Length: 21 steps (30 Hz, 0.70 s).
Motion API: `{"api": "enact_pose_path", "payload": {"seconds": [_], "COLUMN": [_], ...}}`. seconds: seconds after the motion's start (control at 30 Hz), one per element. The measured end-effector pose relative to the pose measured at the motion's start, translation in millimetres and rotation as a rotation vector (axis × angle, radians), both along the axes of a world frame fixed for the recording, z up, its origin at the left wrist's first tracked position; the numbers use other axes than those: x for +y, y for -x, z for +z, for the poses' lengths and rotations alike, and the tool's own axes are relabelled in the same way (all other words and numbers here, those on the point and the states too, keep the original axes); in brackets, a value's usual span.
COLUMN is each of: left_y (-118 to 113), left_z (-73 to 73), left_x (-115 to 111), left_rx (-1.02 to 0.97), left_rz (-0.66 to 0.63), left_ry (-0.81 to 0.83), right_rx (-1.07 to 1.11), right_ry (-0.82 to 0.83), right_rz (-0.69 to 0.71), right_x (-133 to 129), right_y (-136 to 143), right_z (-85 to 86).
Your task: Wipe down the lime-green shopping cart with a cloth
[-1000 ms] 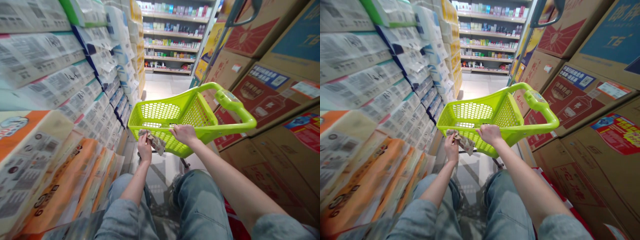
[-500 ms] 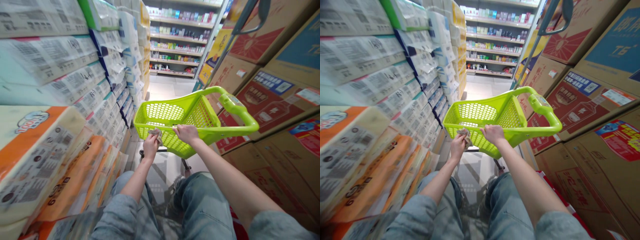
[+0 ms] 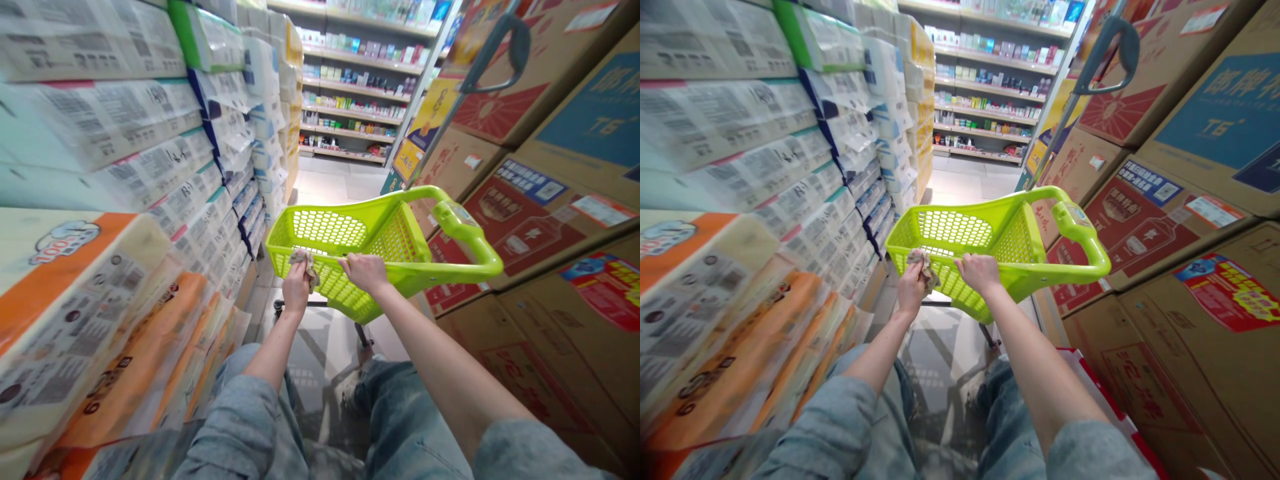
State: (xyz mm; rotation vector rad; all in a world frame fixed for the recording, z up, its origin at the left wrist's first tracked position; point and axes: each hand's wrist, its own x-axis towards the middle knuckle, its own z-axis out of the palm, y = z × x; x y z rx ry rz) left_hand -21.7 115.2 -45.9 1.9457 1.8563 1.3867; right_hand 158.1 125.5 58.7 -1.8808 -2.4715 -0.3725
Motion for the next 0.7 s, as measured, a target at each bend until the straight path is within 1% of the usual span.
{"api": "enact_pose_path", "payload": {"seconds": [0.17,0.27,0.4,0.5,0.57,0.67,0.7], "left_y": [-6.1,-11.4,-17.0,-19.8,-23.0,-31.9,-35.5], "left_z": [-4.6,-4.5,-0.7,-2.2,-10.6,-32.0,-38.8], "left_x": [5.7,9.9,18.3,23.2,21.8,13.0,10.2], "left_rx": [-0.006,0.068,0.208,0.224,0.205,0.205,0.178], "left_rz": [-0.021,-0.025,-0.032,-0.042,-0.094,-0.287,-0.330], "left_ry": [0.012,0.034,0.090,0.096,0.081,0.111,0.123], "right_rx": [0.015,0.019,0.007,-0.005,-0.009,-0.019,-0.025], "right_ry": [-0.009,-0.025,-0.020,-0.008,-0.016,-0.024,-0.023], "right_rz": [-0.011,-0.007,-0.012,-0.028,-0.039,-0.067,-0.076], "right_x": [3.8,6.9,9.6,12.2,15.6,22.5,24.7], "right_y": [-9.2,-15.3,-17.7,-14.8,-11.2,-4.3,-1.9], "right_z": [-3.9,-4.6,-3.8,-3.8,-4.5,-5.6,-5.7]}}
